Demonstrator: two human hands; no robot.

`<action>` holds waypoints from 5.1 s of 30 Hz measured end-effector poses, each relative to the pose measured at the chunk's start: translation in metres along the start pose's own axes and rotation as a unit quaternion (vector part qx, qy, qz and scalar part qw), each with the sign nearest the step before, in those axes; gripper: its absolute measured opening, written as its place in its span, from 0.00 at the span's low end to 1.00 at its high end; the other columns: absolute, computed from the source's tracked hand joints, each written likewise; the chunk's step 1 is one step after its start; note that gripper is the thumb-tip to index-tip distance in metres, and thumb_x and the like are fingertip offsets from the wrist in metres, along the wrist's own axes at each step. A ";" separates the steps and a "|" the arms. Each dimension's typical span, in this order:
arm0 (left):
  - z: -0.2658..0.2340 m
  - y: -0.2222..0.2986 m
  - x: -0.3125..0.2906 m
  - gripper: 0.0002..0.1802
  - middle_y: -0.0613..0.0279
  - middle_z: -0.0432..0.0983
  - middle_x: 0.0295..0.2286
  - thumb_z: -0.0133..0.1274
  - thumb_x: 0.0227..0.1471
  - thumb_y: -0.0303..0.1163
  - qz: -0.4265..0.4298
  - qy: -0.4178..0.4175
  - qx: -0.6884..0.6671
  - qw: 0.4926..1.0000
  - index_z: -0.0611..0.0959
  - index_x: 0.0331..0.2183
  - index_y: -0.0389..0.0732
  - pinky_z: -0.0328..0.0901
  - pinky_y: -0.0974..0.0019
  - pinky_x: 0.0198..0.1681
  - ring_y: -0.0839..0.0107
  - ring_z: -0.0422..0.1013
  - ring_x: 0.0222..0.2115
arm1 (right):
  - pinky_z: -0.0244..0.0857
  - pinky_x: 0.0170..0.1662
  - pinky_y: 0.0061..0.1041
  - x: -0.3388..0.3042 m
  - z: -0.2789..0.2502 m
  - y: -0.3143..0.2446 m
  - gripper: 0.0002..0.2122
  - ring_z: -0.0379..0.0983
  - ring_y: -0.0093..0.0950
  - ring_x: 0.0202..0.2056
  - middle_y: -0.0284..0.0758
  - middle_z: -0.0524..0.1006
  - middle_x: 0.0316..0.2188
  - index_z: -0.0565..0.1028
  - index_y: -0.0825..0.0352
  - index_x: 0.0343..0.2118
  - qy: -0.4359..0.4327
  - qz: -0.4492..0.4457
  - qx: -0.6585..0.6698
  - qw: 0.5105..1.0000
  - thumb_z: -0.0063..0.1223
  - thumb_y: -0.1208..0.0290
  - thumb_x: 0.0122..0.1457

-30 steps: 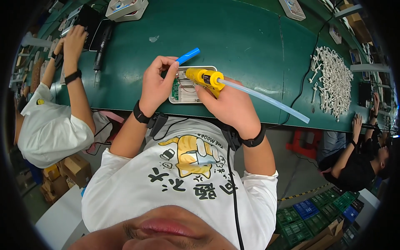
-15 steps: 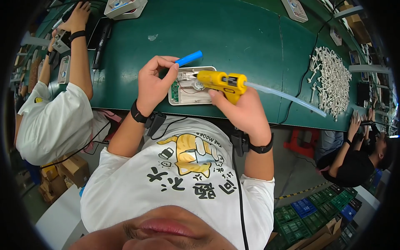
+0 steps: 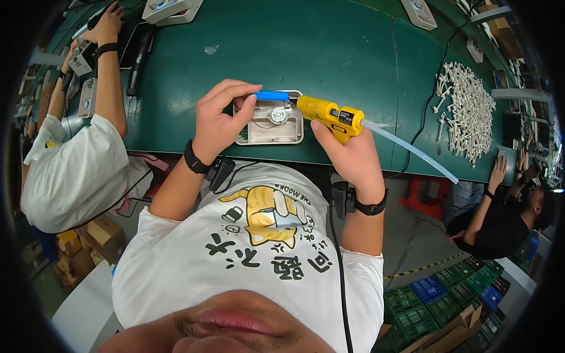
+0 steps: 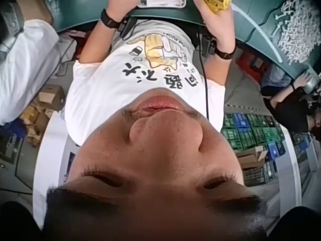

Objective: The person assembles electronic devices by placing a battery into a plastic housing and applying adhesive with a glue gun. This process is repeated for multiple units on the workbench.

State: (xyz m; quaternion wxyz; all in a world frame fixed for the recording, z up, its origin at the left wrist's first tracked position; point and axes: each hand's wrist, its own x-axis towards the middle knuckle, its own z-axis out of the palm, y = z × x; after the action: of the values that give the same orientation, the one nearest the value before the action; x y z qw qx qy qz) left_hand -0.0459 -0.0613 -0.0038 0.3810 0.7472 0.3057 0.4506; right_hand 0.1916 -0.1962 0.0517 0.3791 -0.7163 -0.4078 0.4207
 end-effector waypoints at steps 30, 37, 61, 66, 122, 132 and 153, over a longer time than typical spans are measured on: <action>0.004 -0.005 -0.001 0.10 0.63 0.83 0.32 0.65 0.53 0.20 -0.009 0.019 0.018 1.000 0.90 0.40 0.39 0.66 0.73 0.24 0.81 0.71 0.20 | 0.74 0.41 0.24 -0.003 0.002 -0.009 0.17 0.82 0.23 0.35 0.33 0.87 0.35 0.84 0.71 0.49 0.019 0.011 -0.025 0.999 0.67 0.62 0.66; 0.003 -0.006 0.004 0.09 0.63 0.83 0.31 0.66 0.53 0.21 -0.004 0.018 0.011 1.000 0.90 0.39 0.39 0.66 0.73 0.24 0.80 0.70 0.20 | 0.74 0.44 0.24 -0.005 0.001 -0.010 0.17 0.80 0.21 0.38 0.33 0.87 0.39 0.83 0.72 0.51 0.016 0.001 -0.039 0.999 0.68 0.64 0.66; -0.021 0.016 0.032 0.10 0.57 0.85 0.38 0.67 0.56 0.29 -0.163 -0.071 0.013 0.984 0.90 0.41 0.39 0.72 0.58 0.47 0.58 0.79 0.42 | 0.65 0.25 0.16 0.007 -0.004 -0.012 0.17 0.76 0.13 0.29 0.29 0.86 0.35 0.80 0.68 0.54 -0.049 0.008 0.062 0.997 0.65 0.64 0.67; -0.036 0.009 0.049 0.11 0.57 0.86 0.39 0.64 0.59 0.32 -0.147 -0.213 0.093 0.961 0.89 0.43 0.40 0.70 0.57 0.52 0.56 0.78 0.45 | 0.67 0.28 0.17 0.011 -0.004 -0.036 0.16 0.76 0.14 0.29 0.29 0.85 0.34 0.82 0.69 0.51 -0.061 0.085 0.038 0.994 0.65 0.63 0.68; -0.039 -0.014 0.016 0.27 0.70 0.79 0.47 0.51 0.50 0.27 -0.027 -0.240 0.089 0.966 0.83 0.53 0.49 0.56 0.60 0.54 0.66 0.69 0.47 | 0.70 0.36 0.20 0.004 0.030 -0.038 0.16 0.74 0.16 0.31 0.26 0.80 0.29 0.83 0.71 0.44 -0.090 -0.019 -0.165 0.982 0.71 0.62 0.63; -0.043 0.000 0.017 0.26 0.65 0.77 0.49 0.49 0.53 0.23 -0.091 -0.265 0.077 0.957 0.82 0.54 0.44 0.55 0.57 0.61 0.63 0.68 0.53 | 0.69 0.34 0.20 0.001 0.035 -0.040 0.14 0.75 0.15 0.32 0.29 0.81 0.32 0.82 0.70 0.43 -0.086 -0.107 -0.141 0.980 0.70 0.64 0.64; -0.024 -0.073 0.153 0.23 0.48 0.81 0.48 0.47 0.62 0.20 -0.149 0.014 -0.038 0.988 0.80 0.57 0.35 0.76 0.64 0.37 0.65 0.82 0.35 | 0.72 0.31 0.30 -0.005 -0.017 0.109 0.10 0.71 0.27 0.22 0.58 0.81 0.44 0.69 0.68 0.45 0.079 -0.213 0.336 0.914 0.49 0.65 0.74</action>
State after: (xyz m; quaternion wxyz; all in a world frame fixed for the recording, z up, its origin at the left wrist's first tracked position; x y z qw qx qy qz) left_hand -0.0142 0.1062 0.0090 0.4674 0.6725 0.4013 0.4102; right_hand 0.2348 -0.2455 -0.0371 0.7089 -0.4740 -0.3542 0.3839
